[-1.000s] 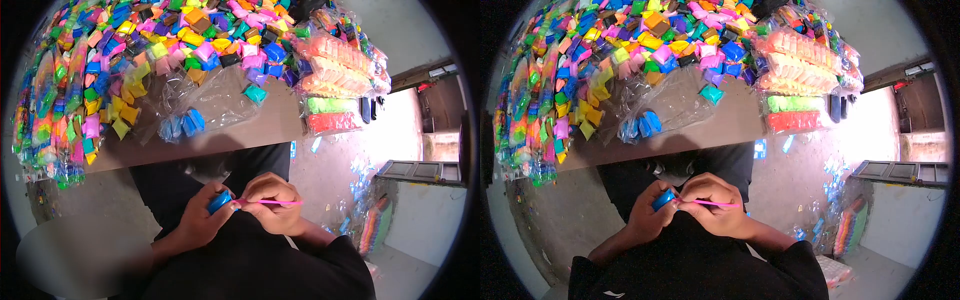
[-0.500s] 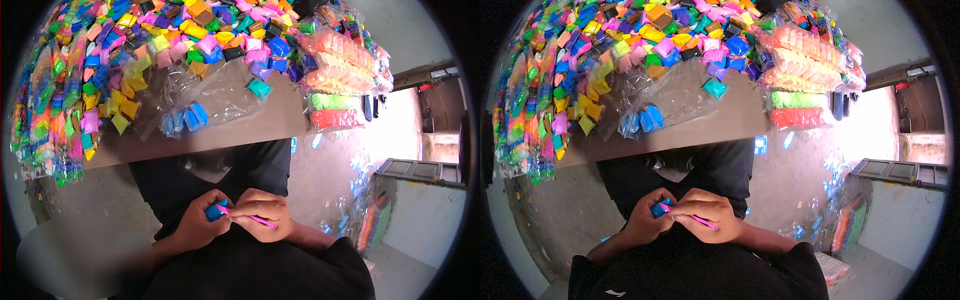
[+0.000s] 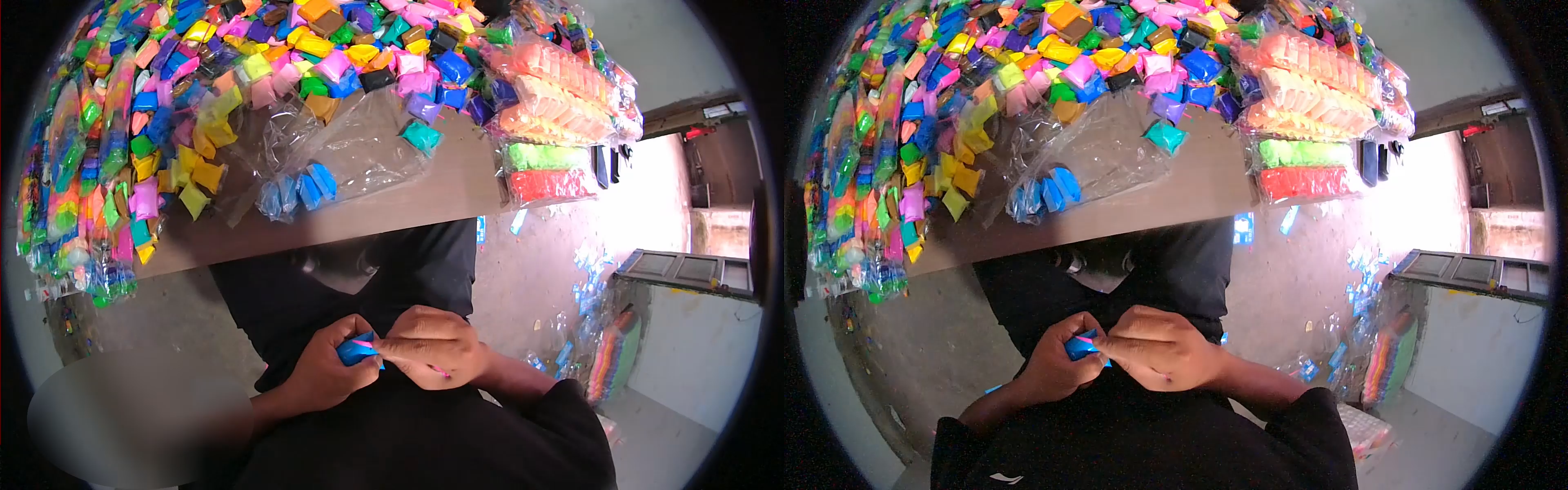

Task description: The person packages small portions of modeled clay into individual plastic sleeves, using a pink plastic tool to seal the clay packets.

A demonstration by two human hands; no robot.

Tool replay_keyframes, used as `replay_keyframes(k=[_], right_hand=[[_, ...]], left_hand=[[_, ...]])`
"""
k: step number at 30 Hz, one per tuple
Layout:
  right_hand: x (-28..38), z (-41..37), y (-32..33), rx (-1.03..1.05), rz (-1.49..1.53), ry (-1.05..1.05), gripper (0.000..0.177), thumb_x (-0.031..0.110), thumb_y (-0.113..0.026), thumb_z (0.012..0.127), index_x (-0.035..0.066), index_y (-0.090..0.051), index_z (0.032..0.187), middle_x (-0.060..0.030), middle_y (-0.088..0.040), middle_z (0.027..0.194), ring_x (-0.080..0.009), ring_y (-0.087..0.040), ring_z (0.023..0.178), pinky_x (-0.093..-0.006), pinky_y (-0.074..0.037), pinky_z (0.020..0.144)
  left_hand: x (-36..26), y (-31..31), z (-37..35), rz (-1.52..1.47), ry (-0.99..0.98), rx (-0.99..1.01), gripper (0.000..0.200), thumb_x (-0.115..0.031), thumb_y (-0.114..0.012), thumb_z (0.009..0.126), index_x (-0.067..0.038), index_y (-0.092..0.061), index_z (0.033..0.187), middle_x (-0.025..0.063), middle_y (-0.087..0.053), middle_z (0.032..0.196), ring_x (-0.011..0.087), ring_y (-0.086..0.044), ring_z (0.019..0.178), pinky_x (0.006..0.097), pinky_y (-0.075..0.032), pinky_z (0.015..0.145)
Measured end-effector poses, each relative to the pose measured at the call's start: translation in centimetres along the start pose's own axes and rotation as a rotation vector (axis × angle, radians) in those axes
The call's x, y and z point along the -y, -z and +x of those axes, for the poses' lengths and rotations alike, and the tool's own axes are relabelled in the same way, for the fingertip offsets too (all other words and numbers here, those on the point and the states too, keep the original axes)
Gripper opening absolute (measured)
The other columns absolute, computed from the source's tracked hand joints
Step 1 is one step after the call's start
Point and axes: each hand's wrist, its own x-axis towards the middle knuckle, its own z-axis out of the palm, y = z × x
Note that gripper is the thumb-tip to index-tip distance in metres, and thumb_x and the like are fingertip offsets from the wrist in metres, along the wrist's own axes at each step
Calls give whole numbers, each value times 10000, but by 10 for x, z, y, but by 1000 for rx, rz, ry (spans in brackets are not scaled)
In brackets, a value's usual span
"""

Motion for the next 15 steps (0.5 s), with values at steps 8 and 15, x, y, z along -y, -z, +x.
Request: replay_keyframes(k=[8,15], right_hand=[[-1,-1,-3,-56,46,-54,305,-91,-734,824,-78,-705,1127,-129,-658,852,-268,-655,745,-356,-521,663],[4,-5,-5,-56,157,-132,266,-95,-722,834,-89,-706,1100,-140,-659,841,-267,-657,721,-358,-522,643]], left_hand=[[-2,-2,-3,4,-15,21,190,-90,-703,819,-53,-575,954,0,-567,829,58,-527,747,260,-443,653],[7,-2,-1,55,-107,12,177,-79,-698,816,-52,-577,942,-1,-568,836,65,-527,757,263,-447,660]])
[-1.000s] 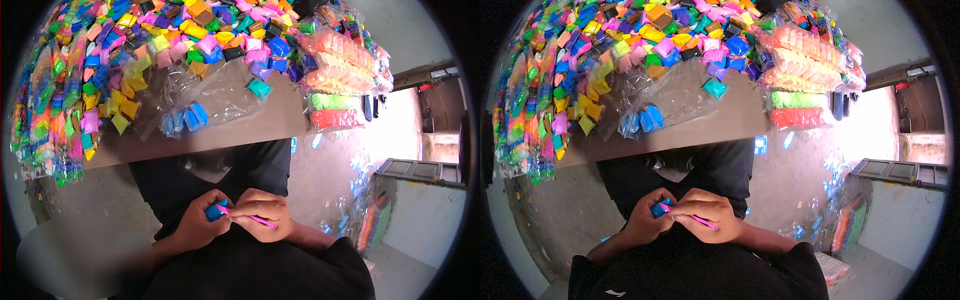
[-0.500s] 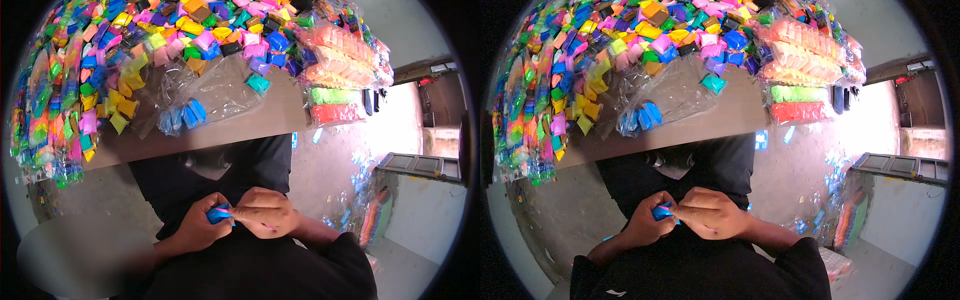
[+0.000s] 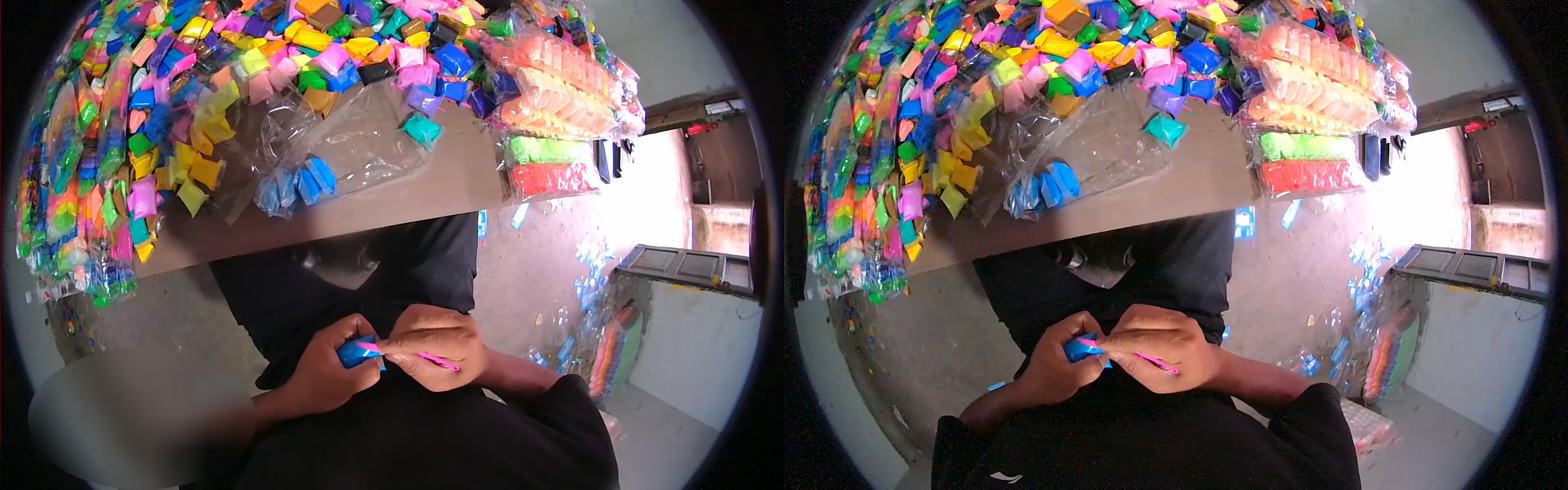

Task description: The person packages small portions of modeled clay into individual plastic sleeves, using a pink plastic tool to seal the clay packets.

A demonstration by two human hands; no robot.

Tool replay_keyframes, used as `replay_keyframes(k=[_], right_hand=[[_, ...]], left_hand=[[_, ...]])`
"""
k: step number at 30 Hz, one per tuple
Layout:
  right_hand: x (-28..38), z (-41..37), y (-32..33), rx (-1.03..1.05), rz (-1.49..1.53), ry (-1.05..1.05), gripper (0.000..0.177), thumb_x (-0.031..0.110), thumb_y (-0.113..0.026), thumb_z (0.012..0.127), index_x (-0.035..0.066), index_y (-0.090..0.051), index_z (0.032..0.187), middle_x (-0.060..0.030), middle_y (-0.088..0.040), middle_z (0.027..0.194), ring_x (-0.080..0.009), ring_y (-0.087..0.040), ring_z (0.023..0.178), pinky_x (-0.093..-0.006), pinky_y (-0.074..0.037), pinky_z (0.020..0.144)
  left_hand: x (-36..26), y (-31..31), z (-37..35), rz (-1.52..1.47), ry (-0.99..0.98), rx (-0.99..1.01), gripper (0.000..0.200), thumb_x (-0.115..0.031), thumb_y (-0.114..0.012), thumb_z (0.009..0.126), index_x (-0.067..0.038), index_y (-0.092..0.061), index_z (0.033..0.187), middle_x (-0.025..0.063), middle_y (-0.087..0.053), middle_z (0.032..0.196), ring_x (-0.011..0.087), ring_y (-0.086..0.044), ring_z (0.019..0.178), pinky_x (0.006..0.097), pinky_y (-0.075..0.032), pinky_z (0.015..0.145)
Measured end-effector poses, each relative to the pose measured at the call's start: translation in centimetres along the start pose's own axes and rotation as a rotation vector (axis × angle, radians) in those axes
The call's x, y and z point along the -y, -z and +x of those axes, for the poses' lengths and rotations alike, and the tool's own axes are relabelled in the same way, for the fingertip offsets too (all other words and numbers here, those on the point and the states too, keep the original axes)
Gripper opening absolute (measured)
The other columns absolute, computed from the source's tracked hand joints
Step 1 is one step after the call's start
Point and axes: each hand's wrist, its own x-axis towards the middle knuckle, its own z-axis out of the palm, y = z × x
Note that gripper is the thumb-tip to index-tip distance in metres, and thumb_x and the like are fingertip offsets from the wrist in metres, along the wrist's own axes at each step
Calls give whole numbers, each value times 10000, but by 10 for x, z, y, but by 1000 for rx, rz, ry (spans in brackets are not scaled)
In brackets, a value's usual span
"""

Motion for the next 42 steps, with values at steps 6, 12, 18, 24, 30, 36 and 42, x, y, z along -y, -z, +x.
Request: replay_keyframes(k=[6,12,18,24,30,36,42], right_hand=[[-5,8,11,-41,-273,113,316,-109,-710,810,-90,-694,1125,-134,-647,848,-273,-642,720,-368,-520,644],[-7,13,12,23,-295,131,308,-97,-717,781,-108,-682,1087,-143,-628,858,-273,-635,721,-364,-520,638],[-7,16,8,21,-320,153,316,-163,-700,702,-55,-731,997,-106,-644,794,-241,-647,677,-325,-514,598],[-5,15,6,4,-169,154,287,-132,-692,748,-36,-727,1017,-112,-662,833,-247,-643,684,-331,-510,607],[-20,6,12,-183,-127,-447,249,21,-561,1008,-27,-643,1238,-131,-680,864,-204,-659,698,-322,-542,650],[-20,2,-6,-73,-119,-233,344,-4,-702,918,-15,-639,1257,-154,-696,988,-234,-688,850,-321,-554,767],[-20,6,-9,-72,-153,-206,328,7,-804,837,-18,-713,1151,-156,-718,967,-251,-704,865,-326,-557,741]], left_hand=[[-8,-3,0,-73,38,-28,167,-55,-689,821,-49,-570,938,2,-574,858,59,-524,783,262,-447,671],[-6,-1,1,-115,53,18,159,-48,-676,839,-50,-563,950,-6,-575,852,46,-526,732,257,-444,633],[-2,1,2,-227,105,42,163,-45,-667,850,-53,-561,973,-11,-560,841,34,-502,681,244,-432,603],[-3,-3,4,-94,14,-45,160,-47,-668,872,-53,-564,993,2,-560,827,50,-516,666,244,-432,586],[4,-2,13,-478,-12,-49,209,-255,-497,1055,-52,-504,1105,58,-548,677,132,-522,503,282,-432,489],[22,3,25,-378,-119,-139,446,-444,-303,1113,-50,-509,1087,77,-568,627,136,-507,454,267,-410,447],[27,4,27,-258,-176,-202,417,-400,-301,1124,-64,-538,1057,13,-523,654,87,-490,496,245,-394,474]])
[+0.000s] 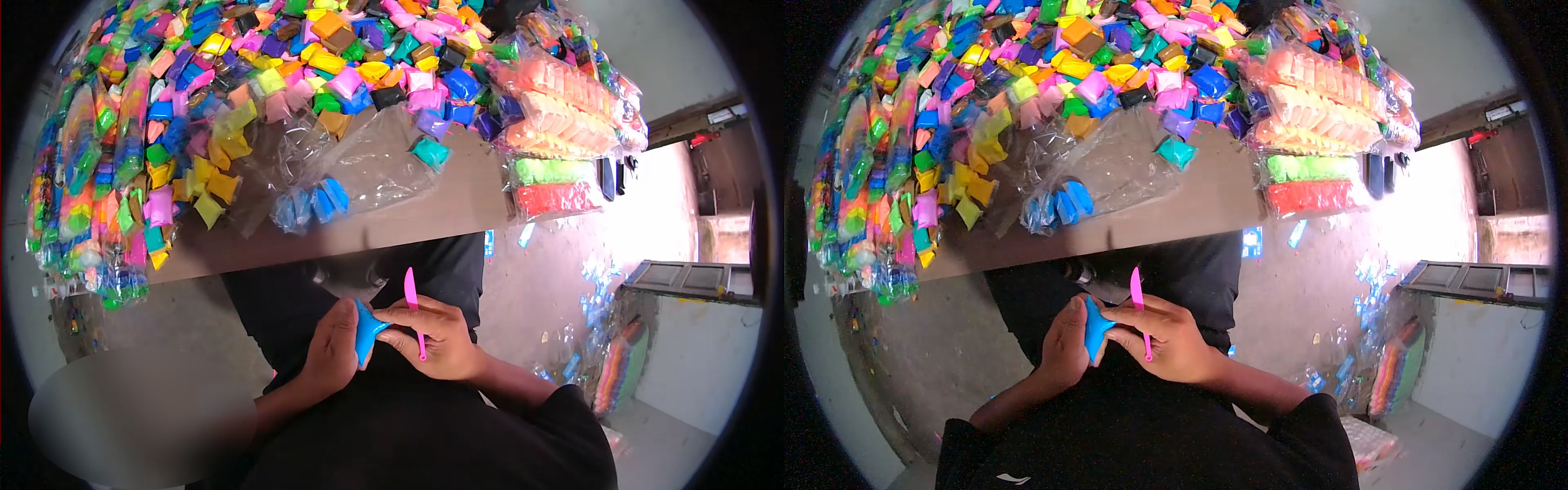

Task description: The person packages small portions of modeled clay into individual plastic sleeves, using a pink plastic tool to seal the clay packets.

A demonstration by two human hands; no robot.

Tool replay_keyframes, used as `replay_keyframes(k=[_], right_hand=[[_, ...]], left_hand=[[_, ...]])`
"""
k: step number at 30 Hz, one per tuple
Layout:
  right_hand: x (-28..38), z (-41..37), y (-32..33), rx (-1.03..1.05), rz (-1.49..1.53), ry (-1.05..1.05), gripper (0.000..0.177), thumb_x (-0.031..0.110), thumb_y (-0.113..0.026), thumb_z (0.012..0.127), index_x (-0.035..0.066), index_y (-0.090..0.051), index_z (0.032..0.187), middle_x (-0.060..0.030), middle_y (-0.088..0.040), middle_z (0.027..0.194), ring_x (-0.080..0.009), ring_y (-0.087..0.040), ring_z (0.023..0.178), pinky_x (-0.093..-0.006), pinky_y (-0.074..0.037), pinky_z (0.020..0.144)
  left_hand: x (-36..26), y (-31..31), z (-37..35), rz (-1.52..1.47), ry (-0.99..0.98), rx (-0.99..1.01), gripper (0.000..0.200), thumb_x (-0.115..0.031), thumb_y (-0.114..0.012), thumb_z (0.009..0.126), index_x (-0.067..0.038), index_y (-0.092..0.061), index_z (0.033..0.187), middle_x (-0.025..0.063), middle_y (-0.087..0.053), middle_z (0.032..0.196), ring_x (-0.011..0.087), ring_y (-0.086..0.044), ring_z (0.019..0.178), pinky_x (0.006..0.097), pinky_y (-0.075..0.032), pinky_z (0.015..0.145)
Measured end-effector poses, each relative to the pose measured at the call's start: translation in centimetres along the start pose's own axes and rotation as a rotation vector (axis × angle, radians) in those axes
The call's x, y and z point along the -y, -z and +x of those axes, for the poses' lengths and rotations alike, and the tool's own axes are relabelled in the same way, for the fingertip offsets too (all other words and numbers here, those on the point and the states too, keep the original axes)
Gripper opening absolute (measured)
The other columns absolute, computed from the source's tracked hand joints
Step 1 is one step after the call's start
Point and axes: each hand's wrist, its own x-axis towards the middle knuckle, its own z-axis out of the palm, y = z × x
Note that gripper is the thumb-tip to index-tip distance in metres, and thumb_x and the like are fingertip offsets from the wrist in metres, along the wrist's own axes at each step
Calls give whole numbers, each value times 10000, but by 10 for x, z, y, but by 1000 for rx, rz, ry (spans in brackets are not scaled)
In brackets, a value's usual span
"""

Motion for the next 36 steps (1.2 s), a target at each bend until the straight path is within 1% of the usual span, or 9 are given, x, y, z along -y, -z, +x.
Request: replay_keyframes(k=[11,14,16,20,26,28,31,35,36], right_hand=[[-15,4,2,-109,43,-55,114,5,-722,914,-19,-750,1022,-147,-725,922,-188,-695,795,-280,-538,706],[-19,3,7,-152,208,-206,87,11,-710,926,-27,-745,996,-138,-724,924,-182,-690,820,-285,-535,740],[-21,4,17,-142,295,-270,77,11,-692,939,-40,-734,978,-134,-724,934,-181,-681,838,-293,-528,759],[-36,-1,21,6,379,-178,99,26,-694,943,-15,-734,1023,-112,-731,948,-162,-684,848,-290,-530,758],[-31,3,14,26,433,-148,88,31,-697,945,-15,-732,1012,-110,-728,922,-167,-683,830,-291,-524,743],[-28,2,10,-1,337,-163,81,30,-697,944,-23,-723,1000,-111,-724,911,-162,-679,825,-292,-519,735],[-21,4,7,-114,300,-172,71,28,-694,943,-28,-716,979,-117,-718,896,-172,-674,801,-298,-514,724],[-22,9,23,-203,70,-109,57,-3,-687,927,-39,-721,954,-127,-725,868,-193,-683,781,-298,-524,730],[-22,9,23,-201,41,-109,56,-4,-699,914,-31,-727,955,-118,-732,863,-189,-690,775,-298,-526,722]], left_hand=[[-3,-9,3,58,-167,-75,342,-338,-345,1124,-64,-550,1126,-4,-532,782,49,-465,613,229,-385,549],[-2,2,-3,-248,60,82,294,-298,-397,1114,-53,-546,1175,5,-557,812,64,-476,635,232,-394,568],[7,5,0,-319,-121,99,249,-220,-483,1089,-36,-539,1247,20,-582,835,82,-506,650,232,-415,590],[-4,-5,0,-251,-142,71,211,-120,-578,1041,-13,-576,1223,41,-605,852,99,-549,681,241,-446,614],[3,2,6,-51,-348,15,88,-49,-674,974,2,-667,1045,50,-630,863,92,-568,701,250,-467,627],[9,3,13,172,-650,-136,78,-69,-656,991,-1,-666,1030,54,-643,855,87,-563,673,247,-465,606],[15,1,11,13,-536,-323,171,-187,-640,1016,-16,-634,1025,66,-608,831,90,-545,645,252,-442,536],[5,3,8,-135,-445,-356,217,-214,-592,1045,0,-629,1065,89,-638,860,119,-611,669,271,-506,552],[2,-3,3,-150,-350,-242,185,-152,-606,1032,23,-635,1085,105,-669,895,136,-649,722,283,-542,621]])
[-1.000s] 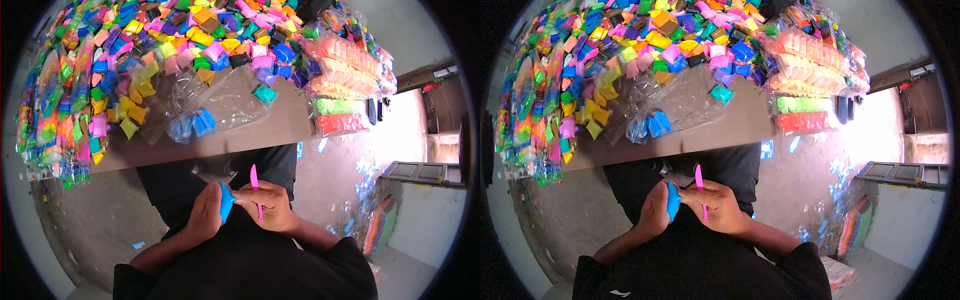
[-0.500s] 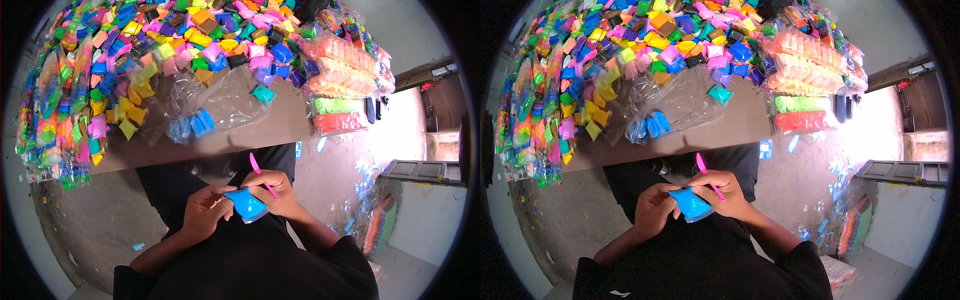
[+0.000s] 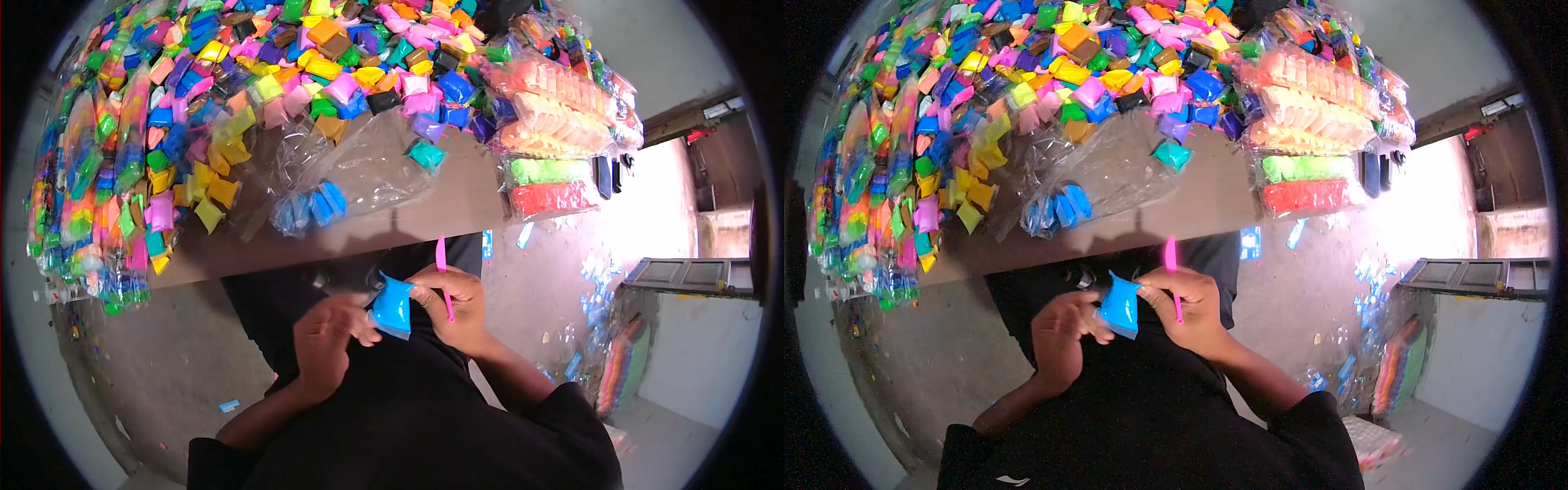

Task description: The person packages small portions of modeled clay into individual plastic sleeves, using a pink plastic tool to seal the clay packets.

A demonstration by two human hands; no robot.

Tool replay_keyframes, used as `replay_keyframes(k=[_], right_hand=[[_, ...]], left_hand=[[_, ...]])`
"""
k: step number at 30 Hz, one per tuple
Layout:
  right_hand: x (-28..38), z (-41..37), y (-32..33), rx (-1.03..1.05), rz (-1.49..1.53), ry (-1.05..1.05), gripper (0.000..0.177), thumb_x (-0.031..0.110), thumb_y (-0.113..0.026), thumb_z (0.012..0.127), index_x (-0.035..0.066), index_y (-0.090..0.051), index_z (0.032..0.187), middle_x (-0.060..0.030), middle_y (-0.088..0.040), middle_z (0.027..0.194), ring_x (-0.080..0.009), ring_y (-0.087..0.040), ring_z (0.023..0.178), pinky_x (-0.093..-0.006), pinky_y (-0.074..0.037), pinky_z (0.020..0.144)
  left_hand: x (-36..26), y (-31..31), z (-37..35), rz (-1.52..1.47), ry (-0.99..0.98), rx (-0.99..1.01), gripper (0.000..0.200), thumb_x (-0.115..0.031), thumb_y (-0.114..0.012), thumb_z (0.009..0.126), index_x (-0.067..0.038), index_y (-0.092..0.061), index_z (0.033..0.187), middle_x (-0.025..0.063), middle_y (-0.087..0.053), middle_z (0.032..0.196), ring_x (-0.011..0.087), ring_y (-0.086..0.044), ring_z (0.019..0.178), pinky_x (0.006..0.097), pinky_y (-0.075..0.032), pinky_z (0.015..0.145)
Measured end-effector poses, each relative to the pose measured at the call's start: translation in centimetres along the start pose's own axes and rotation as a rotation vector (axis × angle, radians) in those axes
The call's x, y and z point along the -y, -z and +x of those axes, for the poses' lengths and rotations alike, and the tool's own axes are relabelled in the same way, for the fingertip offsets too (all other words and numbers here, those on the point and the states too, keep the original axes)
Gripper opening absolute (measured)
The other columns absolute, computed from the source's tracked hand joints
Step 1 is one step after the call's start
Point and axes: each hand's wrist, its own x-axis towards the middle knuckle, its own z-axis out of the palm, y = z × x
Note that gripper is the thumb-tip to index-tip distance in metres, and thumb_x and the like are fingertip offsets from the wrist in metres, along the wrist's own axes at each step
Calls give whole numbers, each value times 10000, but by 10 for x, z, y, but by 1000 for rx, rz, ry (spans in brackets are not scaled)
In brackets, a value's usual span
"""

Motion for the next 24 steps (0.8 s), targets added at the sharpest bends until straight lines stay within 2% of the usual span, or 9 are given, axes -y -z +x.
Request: replay_keyframes(k=[1,5,7,13,15,18,20,22,24], right_hand=[[1,1,-2,-2,0,1,56,-4,-699,914,-31,-727,955,-118,-732,863,-189,-690,775,-298,-526,722],[2,5,-4,-33,-34,62,60,-9,-705,903,-25,-727,956,-124,-726,841,-190,-693,762,-298,-527,703],[-1,7,-6,-50,-62,49,64,-9,-706,901,-23,-727,960,-126,-723,832,-188,-692,755,-297,-526,695],[-8,2,-13,-68,-11,-52,64,3,-666,953,-27,-720,973,-112,-722,869,-163,-677,780,-284,-531,719],[-12,-4,-22,-111,224,-206,81,14,-640,982,-28,-695,1023,-84,-711,886,-133,-668,804,-275,-530,729],[-3,-9,-32,-226,280,-157,110,29,-626,999,-31,-664,1082,-67,-695,904,-112,-657,820,-266,-532,736],[-8,-16,-30,-136,266,-73,138,8,-649,979,-26,-646,1113,-56,-687,931,-90,-645,842,-259,-531,757],[0,-17,-30,-23,0,-43,177,-15,-681,951,-27,-650,1125,-53,-695,948,-83,-641,865,-258,-532,780],[-2,-14,-34,-23,22,-57,256,-21,-718,924,-31,-650,1171,-57,-707,964,-80,-644,879,-254,-530,790]], left_hand=[[-2,-4,-2,-21,105,107,164,-91,-619,1019,46,-641,1106,122,-700,931,152,-686,776,296,-578,691],[-2,-9,2,64,32,99,167,-42,-650,989,70,-640,1111,155,-718,961,185,-723,852,330,-607,785],[1,-7,0,49,105,80,144,2,-668,963,78,-643,1083,148,-724,941,188,-727,848,331,-603,831],[4,-3,3,113,37,79,93,-16,-656,977,64,-648,1023,146,-726,934,184,-729,850,317,-595,834],[6,-2,4,98,38,48,88,-19,-651,980,62,-642,1015,145,-725,928,182,-728,848,314,-594,832],[11,0,7,57,18,-3,85,-25,-639,989,53,-622,1016,138,-721,914,175,-723,841,311,-594,825],[14,0,7,32,0,-24,86,-29,-633,993,48,-607,1024,134,-719,906,171,-718,835,312,-595,820],[18,-1,9,-23,-33,19,93,-33,-610,1005,38,-578,1055,126,-705,928,158,-705,843,315,-596,819],[22,-2,11,-42,-27,20,85,-32,-600,1008,32,-572,1056,122,-697,944,154,-699,855,315,-596,824]])
